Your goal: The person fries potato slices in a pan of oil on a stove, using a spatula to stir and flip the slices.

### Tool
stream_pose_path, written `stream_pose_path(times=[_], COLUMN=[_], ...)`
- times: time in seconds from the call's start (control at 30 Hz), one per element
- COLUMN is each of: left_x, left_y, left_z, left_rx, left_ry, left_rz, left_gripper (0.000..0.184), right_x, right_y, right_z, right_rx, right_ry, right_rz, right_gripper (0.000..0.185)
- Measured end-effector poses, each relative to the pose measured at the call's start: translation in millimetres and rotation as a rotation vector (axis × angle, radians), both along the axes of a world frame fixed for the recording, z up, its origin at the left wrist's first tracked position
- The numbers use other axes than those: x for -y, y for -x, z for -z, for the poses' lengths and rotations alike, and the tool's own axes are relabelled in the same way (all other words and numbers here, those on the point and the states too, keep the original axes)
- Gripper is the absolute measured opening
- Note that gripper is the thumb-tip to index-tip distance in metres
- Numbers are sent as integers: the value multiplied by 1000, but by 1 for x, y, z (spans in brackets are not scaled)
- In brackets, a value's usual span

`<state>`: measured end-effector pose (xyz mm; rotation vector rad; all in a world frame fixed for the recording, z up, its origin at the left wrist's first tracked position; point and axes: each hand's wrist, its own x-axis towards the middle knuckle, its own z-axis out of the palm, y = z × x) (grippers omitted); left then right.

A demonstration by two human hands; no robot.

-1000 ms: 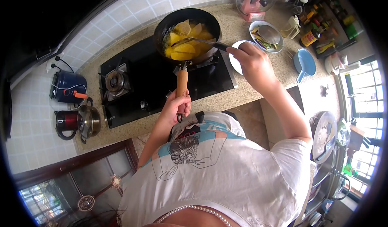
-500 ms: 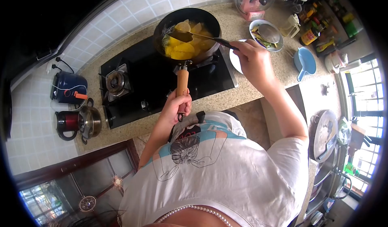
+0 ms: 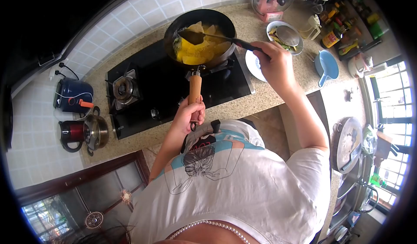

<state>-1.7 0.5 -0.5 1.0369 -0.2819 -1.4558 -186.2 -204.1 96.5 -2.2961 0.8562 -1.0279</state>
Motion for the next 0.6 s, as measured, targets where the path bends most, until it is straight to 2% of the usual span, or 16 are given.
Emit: stream_pose_path(times=[0.1, 0.33, 0.6], left_x=[1, 1, -1], left_y=[0, -1, 0], left_z=[0, -3, -3], left_rx=[1, 10, 17], left_ry=[4, 5, -9], left_rz=[0, 15, 10], left_gripper=[21, 19, 18], right_x=[10, 32, 27], right_y=[-1, -20, -38], right_z=[0, 32, 36], right_rx=[5, -35, -61], right_ry=[-26, 231, 277], right_rz=[40, 94, 105], right_gripper=[20, 20, 18])
